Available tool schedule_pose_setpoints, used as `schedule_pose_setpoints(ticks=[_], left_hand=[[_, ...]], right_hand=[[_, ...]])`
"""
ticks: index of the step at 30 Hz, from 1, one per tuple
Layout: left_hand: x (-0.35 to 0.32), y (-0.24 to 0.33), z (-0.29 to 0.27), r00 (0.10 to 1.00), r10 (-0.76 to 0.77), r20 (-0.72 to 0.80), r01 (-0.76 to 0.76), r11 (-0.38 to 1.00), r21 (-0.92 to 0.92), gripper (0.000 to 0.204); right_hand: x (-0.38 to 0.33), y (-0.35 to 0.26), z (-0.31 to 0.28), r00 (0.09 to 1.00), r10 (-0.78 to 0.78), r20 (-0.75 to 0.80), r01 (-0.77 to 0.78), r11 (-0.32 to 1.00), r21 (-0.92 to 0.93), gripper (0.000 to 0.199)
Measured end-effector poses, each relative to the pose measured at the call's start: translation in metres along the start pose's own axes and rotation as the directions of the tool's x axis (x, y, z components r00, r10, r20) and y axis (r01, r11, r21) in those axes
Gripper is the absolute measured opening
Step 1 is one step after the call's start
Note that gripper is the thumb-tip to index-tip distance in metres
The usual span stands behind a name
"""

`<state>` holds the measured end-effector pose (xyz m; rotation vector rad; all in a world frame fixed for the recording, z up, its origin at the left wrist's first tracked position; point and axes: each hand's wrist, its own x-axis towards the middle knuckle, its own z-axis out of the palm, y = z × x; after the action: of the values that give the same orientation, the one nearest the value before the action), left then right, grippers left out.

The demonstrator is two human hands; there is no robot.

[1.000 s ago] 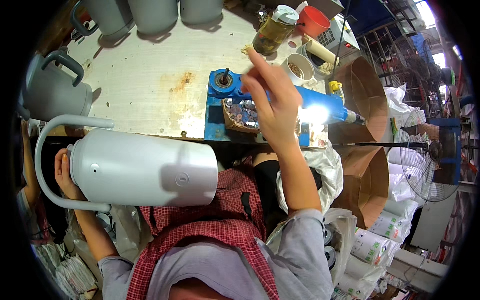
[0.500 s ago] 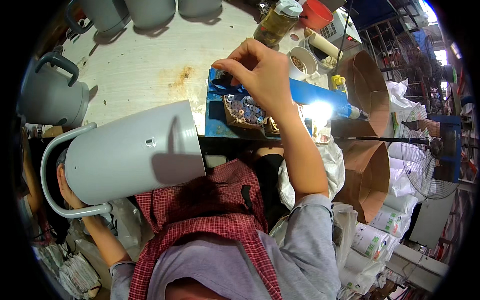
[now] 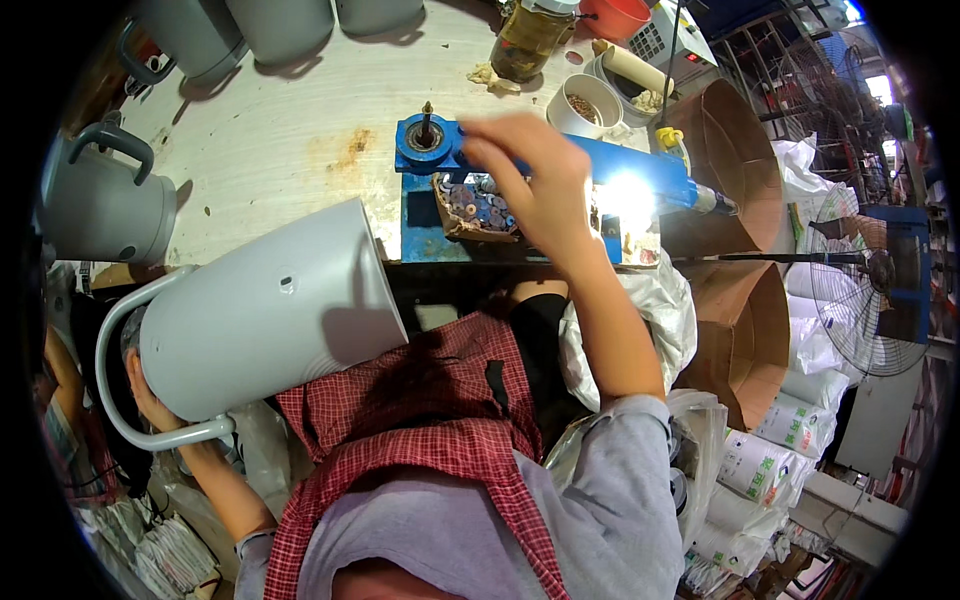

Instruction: The person assembles grey electric kettles by attaching handles and lids to the main bodies. They retrieve parts from nearby bags and place the completed units on a table. The process involves repetitive manual assembly of plastic components.

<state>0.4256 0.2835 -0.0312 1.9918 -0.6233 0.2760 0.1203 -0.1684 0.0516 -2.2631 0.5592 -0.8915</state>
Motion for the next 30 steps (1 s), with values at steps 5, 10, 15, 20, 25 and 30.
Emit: schedule_pose_setpoints(ticks=[5, 10, 15, 20, 25, 30], left_hand=[[-0.003, 0.013, 0.000, 0.997, -0.073, -0.023, 0.071, 0.996, -0.062, 0.034], [0.005, 0.015, 0.010, 0.986, -0.166, 0.005, 0.163, 0.964, -0.211, 0.033], [0.003, 0.018, 0.016, 0.946, -0.324, -0.017, 0.302, 0.900, -0.313, 0.033], [0.007, 0.044, 0.027, 0.910, -0.415, -0.010, 0.372, 0.826, -0.424, 0.034], [0.011, 0.023, 0.035, 0.939, -0.344, -0.028, 0.300, 0.854, -0.425, 0.033], [0.015, 0.039, 0.047, 0.857, -0.515, 0.023, 0.418, 0.668, -0.616, 0.033]], right_hand=[[-0.063, 0.057, 0.004, 0.978, -0.028, 0.208, 0.134, 0.847, -0.515, 0.009], [-0.068, 0.087, 0.014, 0.947, -0.012, 0.320, 0.234, 0.707, -0.668, 0.011], [-0.073, 0.082, 0.008, 0.962, 0.093, 0.258, 0.090, 0.781, -0.618, 0.009], [-0.049, 0.019, -0.006, 0.984, -0.094, 0.150, 0.131, 0.959, -0.253, 0.019], [0.022, -0.024, 0.002, 0.871, -0.447, -0.205, 0.377, 0.875, -0.303, 0.028], [0.036, -0.012, 0.012, 0.840, -0.536, -0.085, 0.466, 0.793, -0.392, 0.029]])
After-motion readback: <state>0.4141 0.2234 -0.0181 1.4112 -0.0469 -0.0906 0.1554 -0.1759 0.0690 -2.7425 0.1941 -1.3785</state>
